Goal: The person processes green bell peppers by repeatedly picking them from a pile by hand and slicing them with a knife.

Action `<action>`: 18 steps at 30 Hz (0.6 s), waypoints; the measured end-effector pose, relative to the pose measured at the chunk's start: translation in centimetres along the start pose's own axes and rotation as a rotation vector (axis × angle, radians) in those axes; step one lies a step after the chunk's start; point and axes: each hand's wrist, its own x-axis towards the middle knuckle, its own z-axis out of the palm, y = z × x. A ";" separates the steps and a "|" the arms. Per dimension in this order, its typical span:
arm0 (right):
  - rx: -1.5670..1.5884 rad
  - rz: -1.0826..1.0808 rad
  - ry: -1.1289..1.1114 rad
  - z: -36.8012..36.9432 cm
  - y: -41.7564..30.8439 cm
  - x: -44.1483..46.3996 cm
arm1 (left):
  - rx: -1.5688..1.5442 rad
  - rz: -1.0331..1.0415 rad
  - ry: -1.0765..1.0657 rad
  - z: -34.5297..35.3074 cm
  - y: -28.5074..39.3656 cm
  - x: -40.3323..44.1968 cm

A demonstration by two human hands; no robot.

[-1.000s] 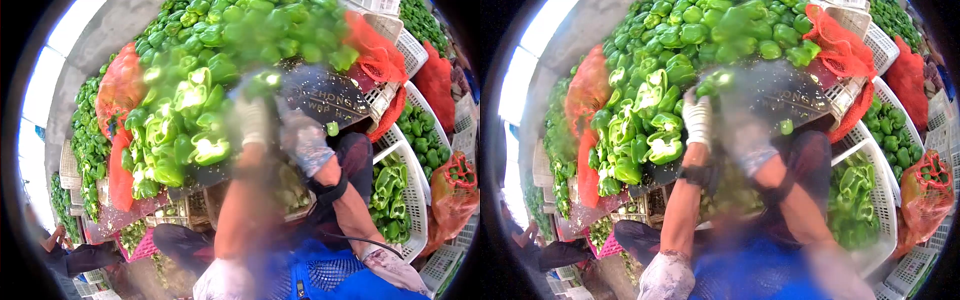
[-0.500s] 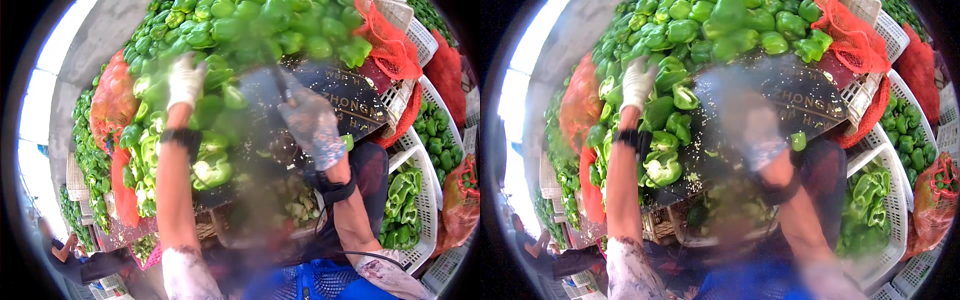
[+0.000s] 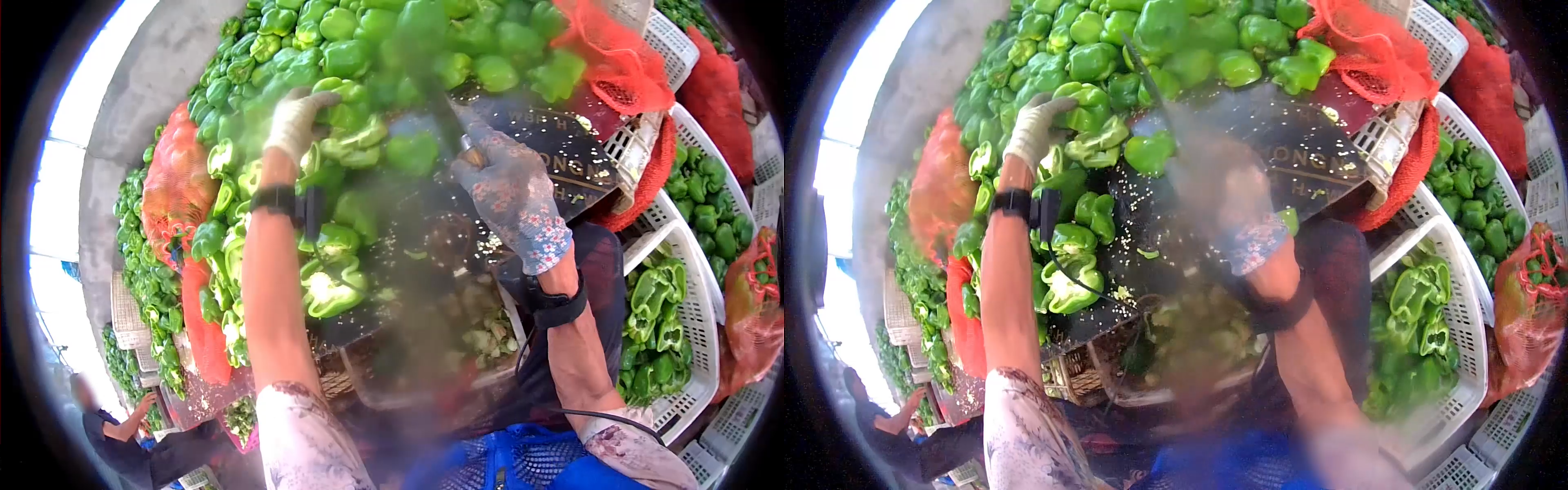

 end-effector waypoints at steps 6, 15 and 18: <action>-0.111 -0.167 0.070 -3.5 -2.0 -1.7 | -0.426 -0.213 -0.101 5.7 -2.0 -7.0; -0.169 -0.050 -0.001 -7.4 0.2 -7.9 | -0.458 -0.165 -0.053 14.1 -4.0 -13.8; -0.103 0.050 -0.006 -8.7 -0.9 -8.4 | -0.444 -0.172 -0.034 14.2 -4.1 -14.2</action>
